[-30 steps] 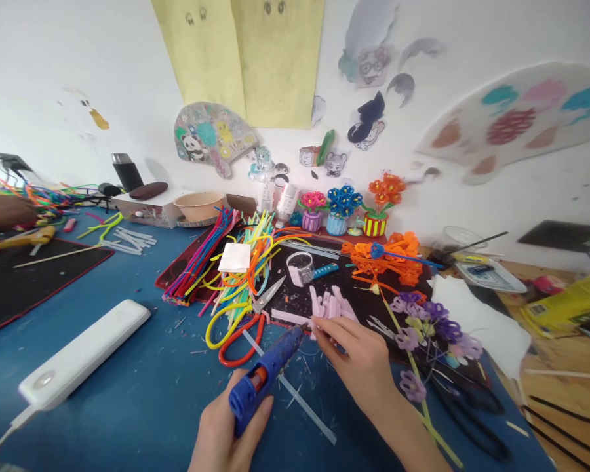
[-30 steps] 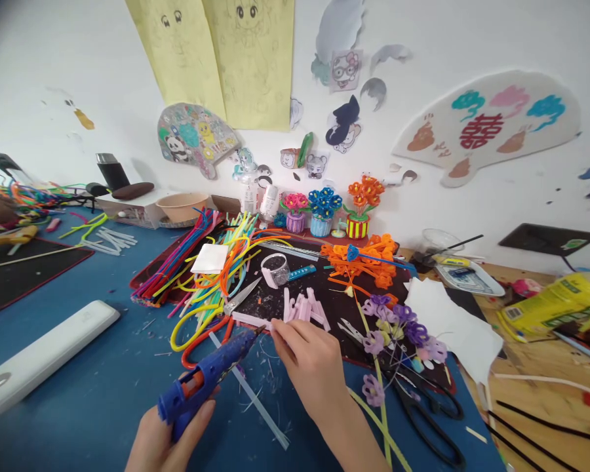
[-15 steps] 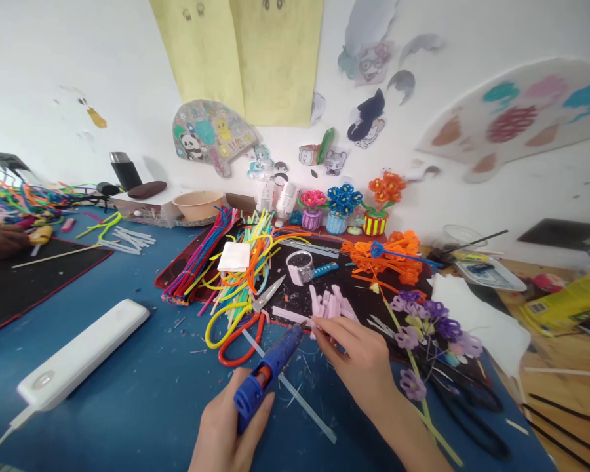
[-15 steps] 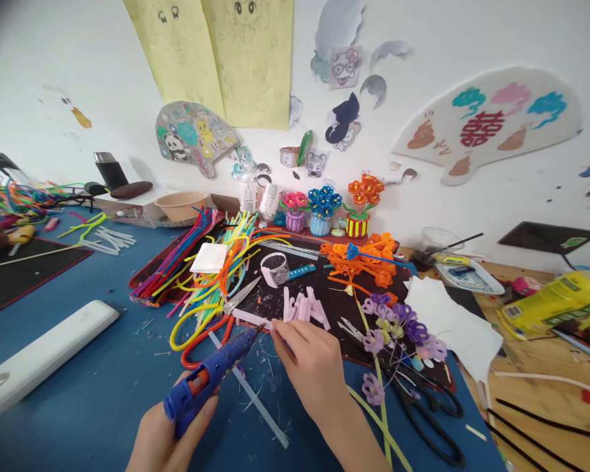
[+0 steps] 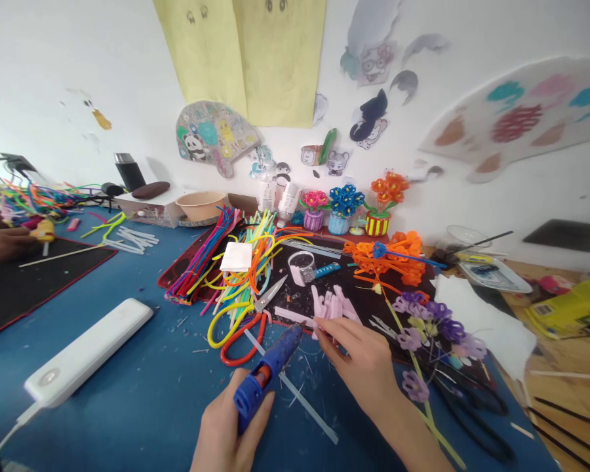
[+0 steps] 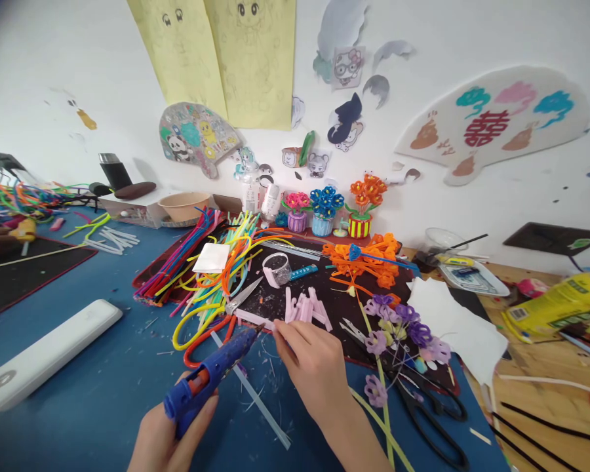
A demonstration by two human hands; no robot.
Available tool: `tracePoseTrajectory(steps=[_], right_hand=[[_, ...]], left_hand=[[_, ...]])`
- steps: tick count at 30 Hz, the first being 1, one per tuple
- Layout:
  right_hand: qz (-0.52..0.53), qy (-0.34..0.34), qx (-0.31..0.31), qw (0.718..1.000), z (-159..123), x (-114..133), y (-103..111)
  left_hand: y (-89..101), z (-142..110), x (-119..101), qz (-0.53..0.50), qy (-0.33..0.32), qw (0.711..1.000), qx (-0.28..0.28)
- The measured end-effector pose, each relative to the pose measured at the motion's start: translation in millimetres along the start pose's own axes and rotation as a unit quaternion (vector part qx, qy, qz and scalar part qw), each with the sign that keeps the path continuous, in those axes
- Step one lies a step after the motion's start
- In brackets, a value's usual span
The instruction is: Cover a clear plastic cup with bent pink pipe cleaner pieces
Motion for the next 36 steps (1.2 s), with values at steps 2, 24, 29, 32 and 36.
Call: tracePoseTrajectory(steps=[2, 24, 29, 32, 36], right_hand=[[-0.004, 0.000, 0.001, 1.000, -1, 0, 0], [-0.027, 0.011, -0.001, 1.000, 0, -1, 4], [-0.032, 0.006, -0.002, 0.999, 0, -1, 5], [-0.040, 0.006, -0.004, 0.999, 0, 0, 5], [-0.047, 0.012, -0.012, 0.999, 2, 1, 7]], left_hand=[[1.4, 0, -1, 0.002, -0.004, 1.000, -0.007], [5.7, 5, -3, 0.041, -0.009, 0.998, -0.046], [8.3, 4, -1, 0.046, -0.007, 0.998, -0.047], [9.5, 5, 1, 0.065, -0.013, 0.997, -0.044], [11.5, 8, 7, 0.090, 0.006, 0.994, -0.054]])
Point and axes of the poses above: each hand's wrist, its own z-axis towards the middle knuckle, its own y-axis out of the back of the hand, x = y × z, the point moved 4 cm from there along z, towards the middle knuckle, and after that the axes turned 14 degrees about y, right-handed, at the moved point
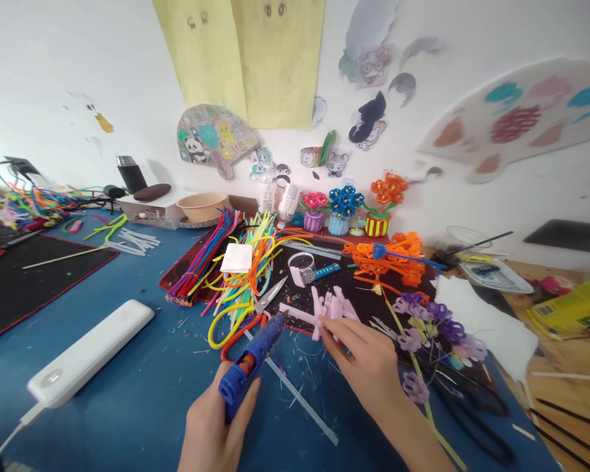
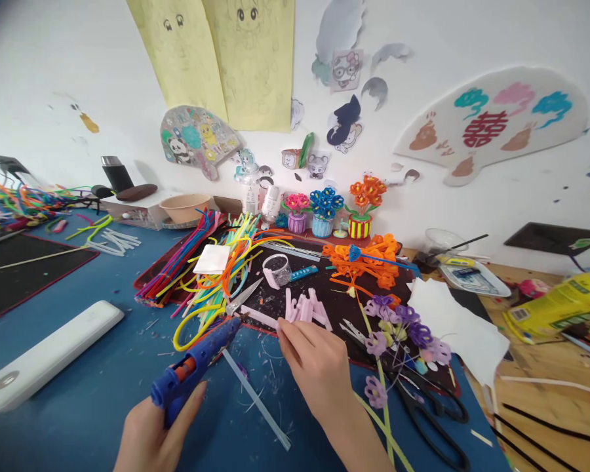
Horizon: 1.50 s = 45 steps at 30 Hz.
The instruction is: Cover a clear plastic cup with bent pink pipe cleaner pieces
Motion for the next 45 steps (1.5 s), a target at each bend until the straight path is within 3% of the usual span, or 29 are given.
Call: tracePoseTrajectory(steps=[10, 16, 21, 26, 28, 31, 34, 37, 40, 45], right_hand=[[-0.005, 0.008, -0.023, 1.000, 6, 1, 5], [0.045, -0.051, -0.039, 0.997, 8, -3, 11], [0.070, -0.094, -0.057, 0.992, 9, -7, 15], [0.059, -0.111, -0.066, 0.990, 8, -15, 19], [0.043, -0.126, -0.061, 0.989, 6, -20, 20], [0.013, -0.144, -0.049, 0.988, 0, -29, 20], [-0.022, -0.150, -0.036, 0.988, -6, -37, 18], [-0.074, -0.145, -0.010, 0.987, -10, -40, 16], [-0.114, -0.143, -0.012, 0.983, -11, -41, 19], [-0.113, -0.175, -0.039, 0.977, -11, -43, 27]], left_hand=[[4.3, -1, 6, 0.049, -0.016, 0.999, 0.003], [11.3, -2, 14, 0.117, -0.114, 0.986, 0.014], [-7.6, -11, 11, 0.122, -0.167, 0.975, 0.082], [-24.6, -17, -7, 0.223, -0.190, 0.948, 0.126], [-23.5, -3, -21, 0.236, -0.195, 0.942, 0.139], [-25.1, 45, -45, 0.266, -0.151, 0.948, 0.090], [-45.4, 101, -63, 0.271, -0.143, 0.950, 0.056], [-72.9, 141, -67, 0.242, -0.155, 0.955, 0.078], [-88.1, 158, -65, 0.227, -0.165, 0.954, 0.106], [-81.9, 153, -64, 0.196, -0.153, 0.966, 0.067]])
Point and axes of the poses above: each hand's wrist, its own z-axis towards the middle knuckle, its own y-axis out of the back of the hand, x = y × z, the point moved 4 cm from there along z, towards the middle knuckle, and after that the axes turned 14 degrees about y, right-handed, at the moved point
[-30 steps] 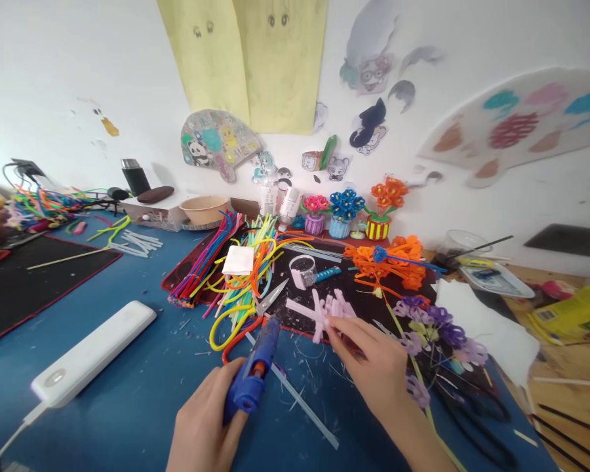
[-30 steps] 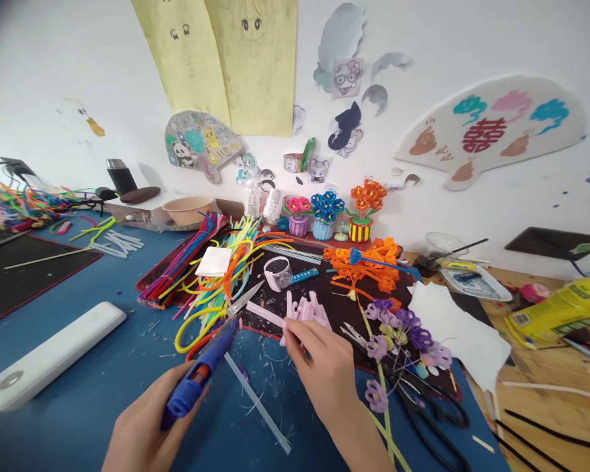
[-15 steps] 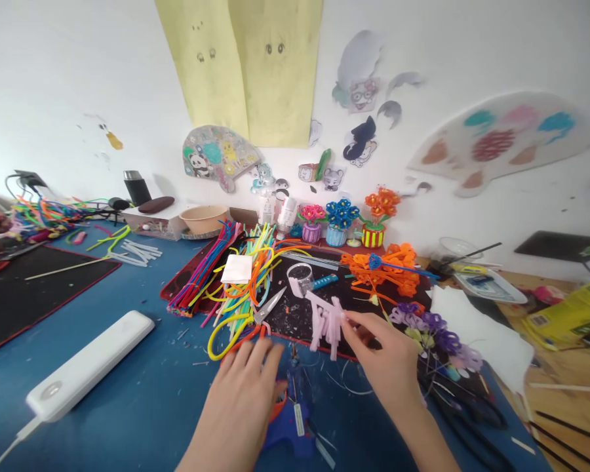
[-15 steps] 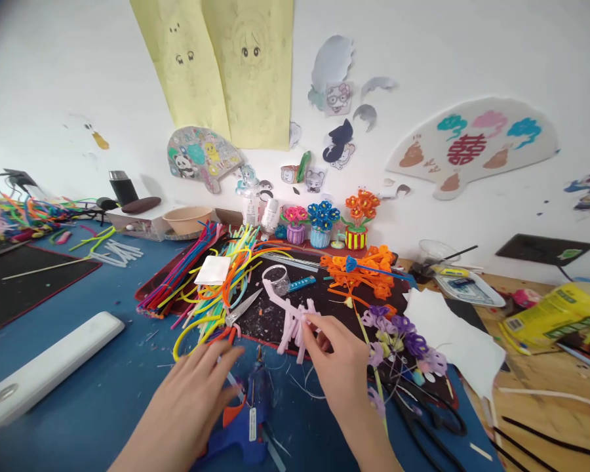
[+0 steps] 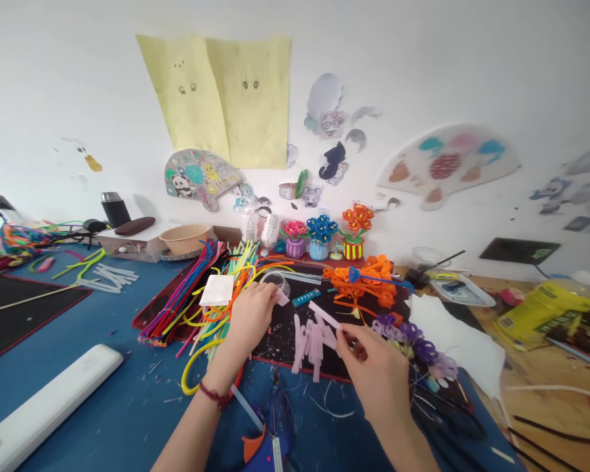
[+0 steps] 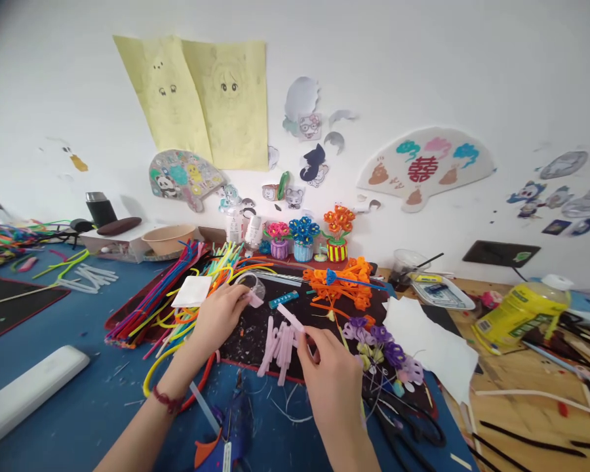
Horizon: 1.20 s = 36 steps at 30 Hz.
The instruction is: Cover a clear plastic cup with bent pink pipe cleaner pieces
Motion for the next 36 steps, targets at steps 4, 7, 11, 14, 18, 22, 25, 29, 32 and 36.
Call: tracePoseTrajectory(steps=[4, 7, 11, 14, 18, 22, 25, 29, 32, 36], right_hand=[[0.001, 0.001, 0.000, 1.000, 1, 1, 2], [0.001, 0.001, -0.006, 1.000, 3, 2, 5], [0.021, -0.016, -0.028, 0.999, 8, 3, 11], [0.047, -0.036, -0.041, 0.997, 11, 4, 15], [0.061, -0.062, -0.043, 0.995, 13, 5, 18], [0.087, -0.066, -0.046, 0.993, 14, 7, 19], [0.098, -0.071, -0.049, 0.991, 13, 5, 20], [0.085, -0.097, -0.058, 0.990, 12, -3, 23], [0.063, -0.122, -0.069, 0.988, 12, -10, 26], [0.050, -0.132, -0.081, 0.987, 12, -13, 28]], left_hand=[[8.5, -10, -7, -0.093, -0.034, 0.990, -0.099], [7.6, -14, -12, -0.099, -0.052, 0.983, -0.146], [1.1, -16, -14, 0.006, -0.068, 0.993, -0.101], [2.4, -21, -15, 0.065, -0.073, 0.995, -0.027], [20.4, -27, -21, -0.095, -0.002, 0.995, -0.015], [19.2, -29, -37, -0.303, 0.061, 0.947, 0.088], [13.3, -29, -40, -0.424, 0.095, 0.890, 0.140], [20.6, -36, -1, -0.425, 0.193, 0.882, 0.068], [24.2, -53, 22, -0.256, 0.149, 0.933, 0.202], [33.1, -68, 36, 0.105, 0.120, 0.958, 0.238]])
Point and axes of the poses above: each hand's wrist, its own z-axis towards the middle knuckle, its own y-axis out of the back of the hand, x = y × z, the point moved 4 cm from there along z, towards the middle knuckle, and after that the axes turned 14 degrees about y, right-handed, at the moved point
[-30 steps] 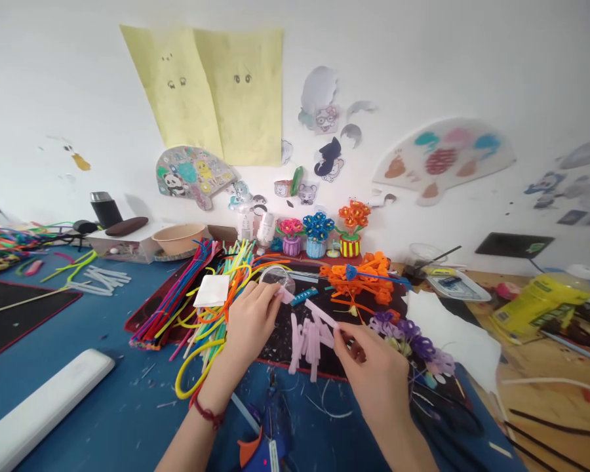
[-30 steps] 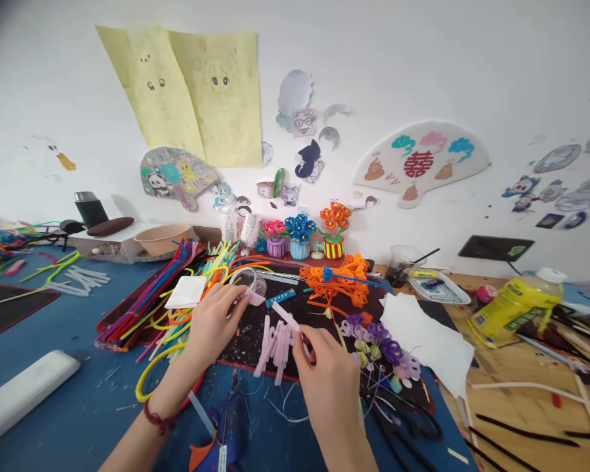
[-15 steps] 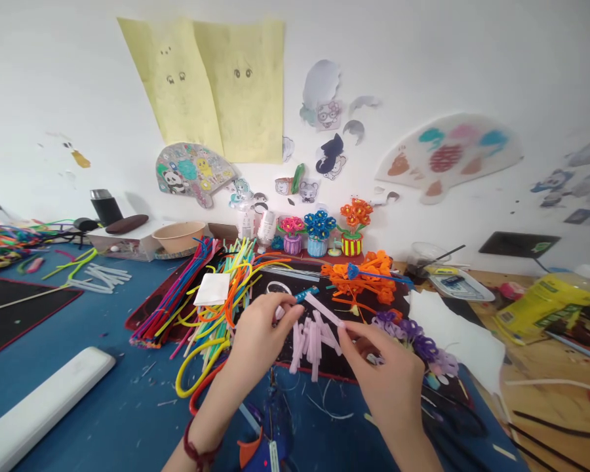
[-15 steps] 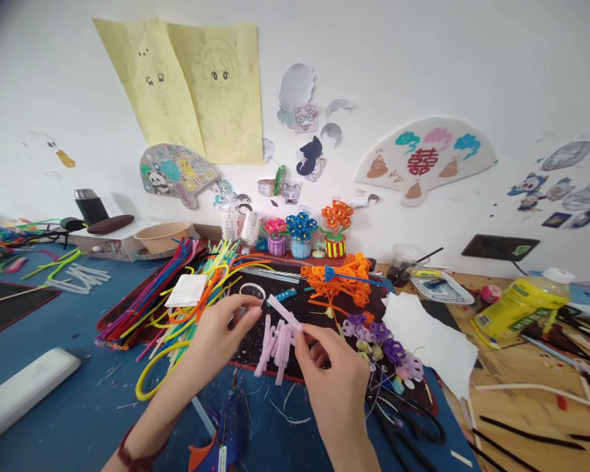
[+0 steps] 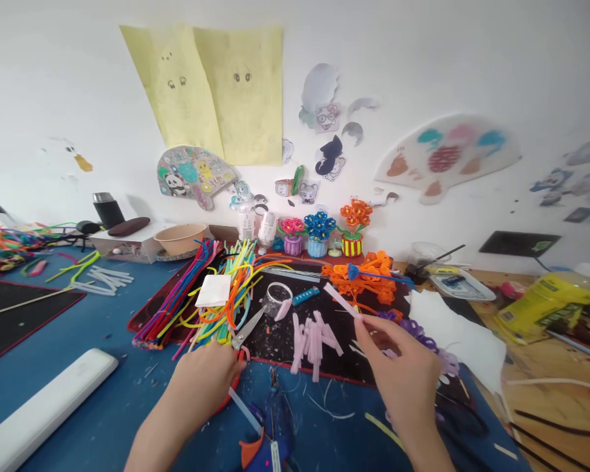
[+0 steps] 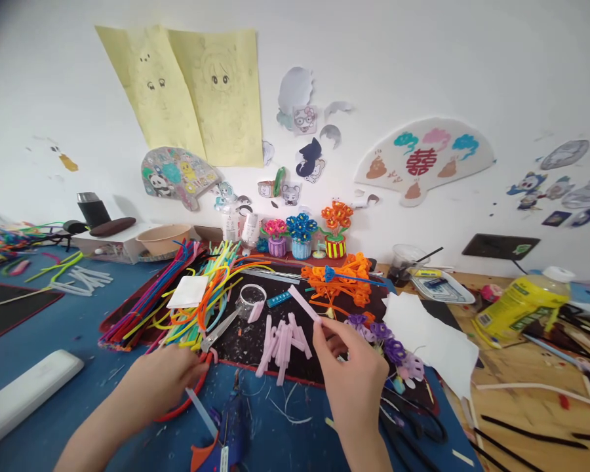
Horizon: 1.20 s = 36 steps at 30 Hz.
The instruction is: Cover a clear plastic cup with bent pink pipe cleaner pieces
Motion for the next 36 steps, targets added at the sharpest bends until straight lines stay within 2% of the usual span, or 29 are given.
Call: tracePoseTrajectory(steps=[2, 3, 6, 8, 11, 14, 17, 21, 29, 33, 36], right_hand=[[-0.001, 0.004, 0.004, 1.000, -1, 0, -1], [-0.001, 0.008, 0.009, 1.000, -1, 0, -2], [-0.002, 0.019, 0.031, 0.999, -4, 0, -7], [0.002, 0.026, 0.045, 0.999, -5, 1, -10], [0.004, 0.044, 0.054, 0.998, -6, 2, -14], [-0.004, 0.063, 0.071, 0.996, -6, 2, -16], [-0.011, 0.072, 0.101, 0.992, -9, 2, -20], [-0.015, 0.083, 0.120, 0.989, -15, 6, -23], [-0.003, 0.077, 0.150, 0.986, -16, 9, -27], [0.002, 0.081, 0.148, 0.986, -16, 9, -27], [0.000, 0.092, 0.148, 0.985, -17, 10, -27]], left_hand=[[8.5, 5, -6, 0.055, 0.029, 0.996, -0.069], [13.3, 10, -13, 0.051, 0.015, 0.993, -0.109], [22.6, 33, -41, 0.002, -0.120, 0.966, -0.227], [20.3, 51, -53, -0.007, -0.184, 0.950, -0.251], [11.5, 68, -59, -0.021, -0.222, 0.950, -0.221], [8.8, 67, -54, -0.104, -0.240, 0.948, -0.181], [14.9, 54, -46, -0.225, -0.269, 0.919, -0.178], [22.8, 39, -42, -0.298, -0.295, 0.883, -0.208], [20.2, 35, -49, -0.310, -0.316, 0.870, -0.217], [21.7, 29, -54, -0.281, -0.327, 0.873, -0.227], [22.3, 23, -59, -0.221, -0.324, 0.888, -0.242]])
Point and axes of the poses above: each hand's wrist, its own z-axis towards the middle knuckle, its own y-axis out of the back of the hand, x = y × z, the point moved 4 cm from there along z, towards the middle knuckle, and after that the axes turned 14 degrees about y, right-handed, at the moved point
